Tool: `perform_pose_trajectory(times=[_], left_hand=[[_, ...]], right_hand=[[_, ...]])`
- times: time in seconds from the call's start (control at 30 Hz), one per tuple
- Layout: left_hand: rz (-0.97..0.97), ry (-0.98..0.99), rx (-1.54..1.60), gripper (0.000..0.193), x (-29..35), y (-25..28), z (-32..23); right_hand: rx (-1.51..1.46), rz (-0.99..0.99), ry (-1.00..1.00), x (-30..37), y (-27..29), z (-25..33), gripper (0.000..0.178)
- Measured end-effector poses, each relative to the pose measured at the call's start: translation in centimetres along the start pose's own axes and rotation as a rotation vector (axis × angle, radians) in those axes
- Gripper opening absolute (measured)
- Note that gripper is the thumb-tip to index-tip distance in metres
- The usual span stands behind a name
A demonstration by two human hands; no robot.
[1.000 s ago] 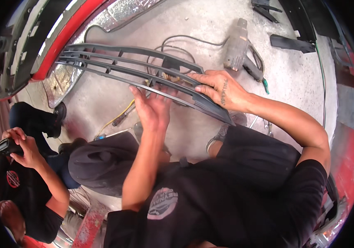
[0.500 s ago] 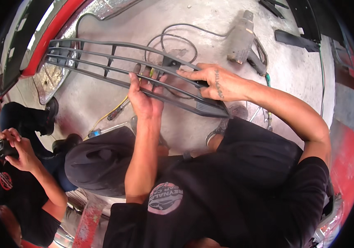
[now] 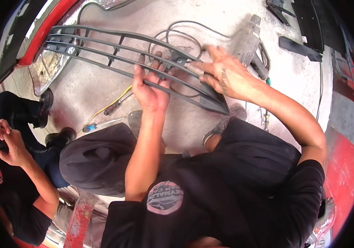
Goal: The person manipulates a plastic car grille by hand and applies heat with a heat gun to various sections of the component to reshape or repair it.
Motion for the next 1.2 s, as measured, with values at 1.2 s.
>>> perform_pose_trajectory(times=[1.2], left_hand=[[-0.096,0.016,-0.023,0.059,-0.5,2.2,2.7]], right_hand=[[-0.359,0.209,-0.254,-2.9,-3.8,-1.4,0.059]])
Point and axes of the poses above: each hand's wrist, its own x-axis away from the middle knuckle, its own y-axis out of the back of the hand, z = x × y, the point moved 9 cm from there along -x, towards the middle knuckle, and after that the axes turned 8 degrees about x, right-handed, at the moved point
